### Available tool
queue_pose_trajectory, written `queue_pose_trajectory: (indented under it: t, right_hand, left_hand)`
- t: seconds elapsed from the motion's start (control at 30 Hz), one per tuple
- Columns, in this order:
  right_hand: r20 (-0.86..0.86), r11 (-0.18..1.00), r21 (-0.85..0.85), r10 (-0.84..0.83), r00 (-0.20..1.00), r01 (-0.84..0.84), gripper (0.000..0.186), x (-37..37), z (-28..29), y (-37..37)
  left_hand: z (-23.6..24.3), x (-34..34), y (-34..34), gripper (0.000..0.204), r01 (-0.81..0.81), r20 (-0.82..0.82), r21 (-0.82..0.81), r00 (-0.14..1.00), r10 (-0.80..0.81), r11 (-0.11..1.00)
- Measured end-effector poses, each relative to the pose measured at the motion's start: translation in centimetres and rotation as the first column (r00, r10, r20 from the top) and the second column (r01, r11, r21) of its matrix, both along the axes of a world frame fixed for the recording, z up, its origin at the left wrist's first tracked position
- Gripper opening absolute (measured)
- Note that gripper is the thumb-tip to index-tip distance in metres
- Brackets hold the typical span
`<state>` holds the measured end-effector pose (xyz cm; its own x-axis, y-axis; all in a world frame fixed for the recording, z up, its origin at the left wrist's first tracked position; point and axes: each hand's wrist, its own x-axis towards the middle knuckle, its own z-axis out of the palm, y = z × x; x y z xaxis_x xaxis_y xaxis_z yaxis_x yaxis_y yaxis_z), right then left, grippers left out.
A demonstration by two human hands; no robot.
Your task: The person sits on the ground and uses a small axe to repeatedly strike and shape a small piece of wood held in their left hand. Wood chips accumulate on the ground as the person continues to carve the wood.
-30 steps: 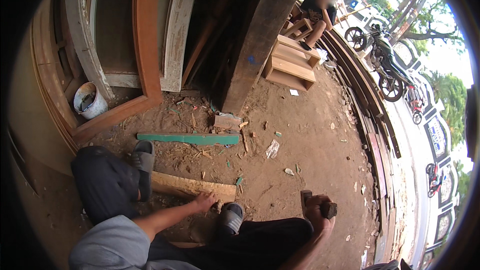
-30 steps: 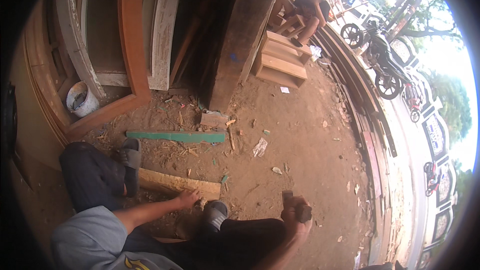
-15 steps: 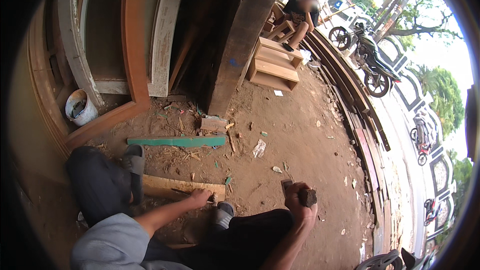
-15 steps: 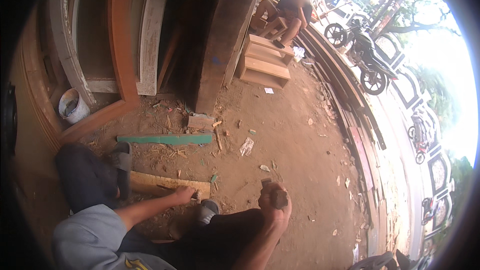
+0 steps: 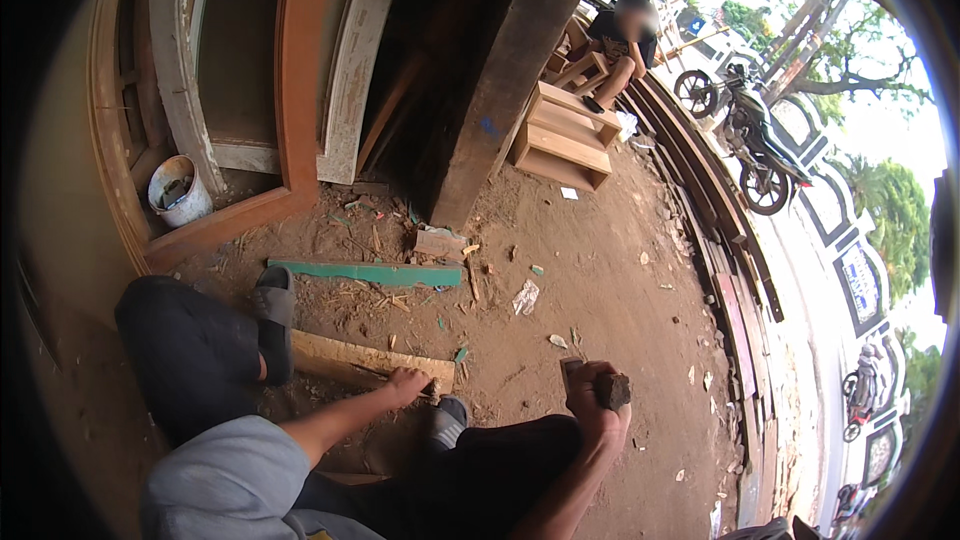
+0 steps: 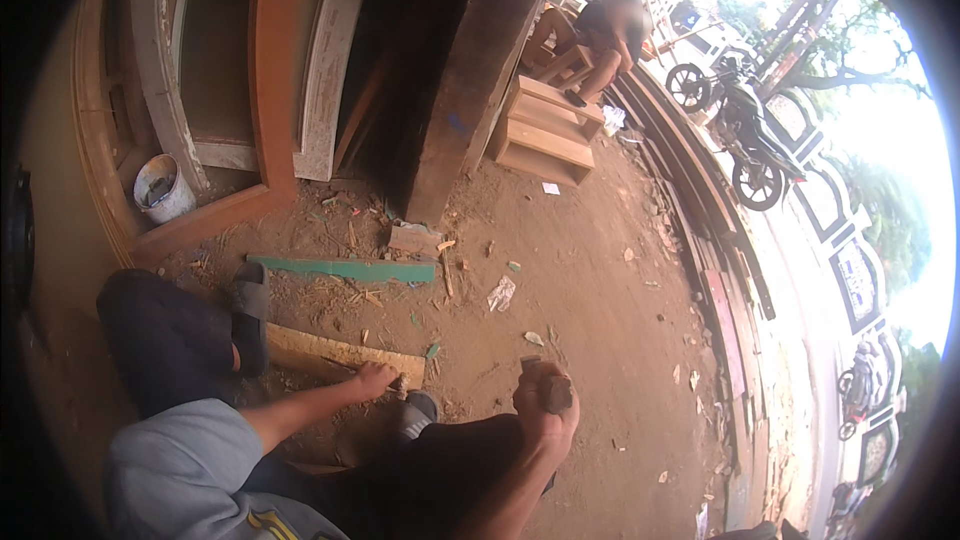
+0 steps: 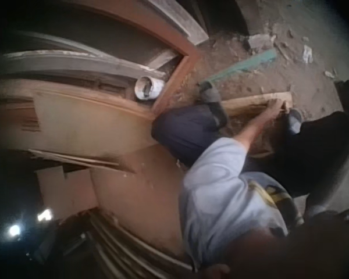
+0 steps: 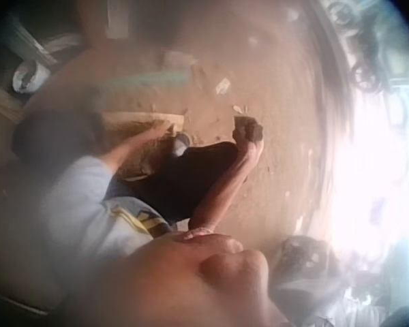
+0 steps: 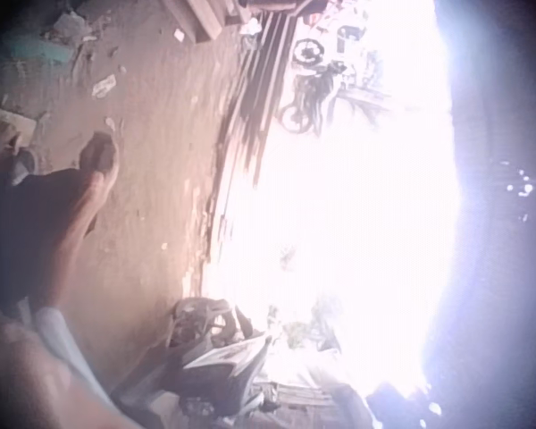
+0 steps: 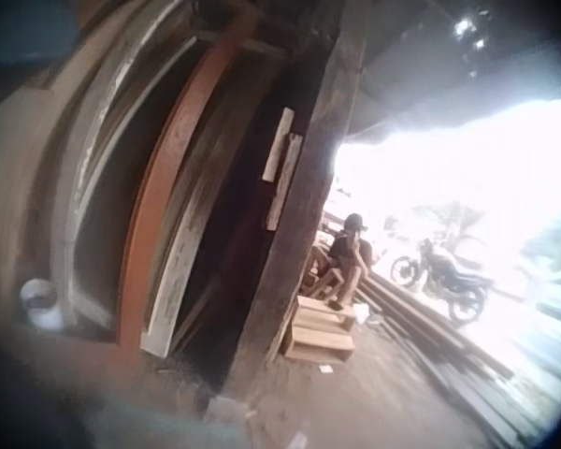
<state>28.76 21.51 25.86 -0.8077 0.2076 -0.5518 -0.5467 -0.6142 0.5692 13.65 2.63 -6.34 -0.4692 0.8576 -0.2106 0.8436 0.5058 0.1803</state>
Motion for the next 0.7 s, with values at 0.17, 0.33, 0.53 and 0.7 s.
queue_pose_trajectory:
  t: [0.17,0.33,0.53,0.7]
  right_hand:
    - [-0.008,0.996,0.083,-0.042,0.999,0.043,0.008,0.5,-1.2,1.0]
    - [-0.065,0.999,-0.034,0.03,0.997,-0.033,0.006,1.3,-0.1,1.2]
    - [-0.144,0.978,-0.202,-0.08,0.986,0.05,0.024,1.8,0.5,0.0]
    - [-0.134,0.954,-0.211,-0.244,0.961,0.212,0.017,4.6,0.5,1.2]
  left_hand:
    - [-1.1,-0.4,-0.1,0.019,0.025,0.019,-0.021,1.0,-0.025,0.999]
    - [0.2,-0.9,0.8,0.02,-0.016,0.068,-0.032,0.997,0.018,0.999]
    - [2.8,-4.1,3.1,0.043,-0.432,0.516,0.389,0.834,0.196,0.814]
    - [6.8,-7.2,6.0,0.037,-0.621,0.748,0.373,0.64,0.172,0.69]
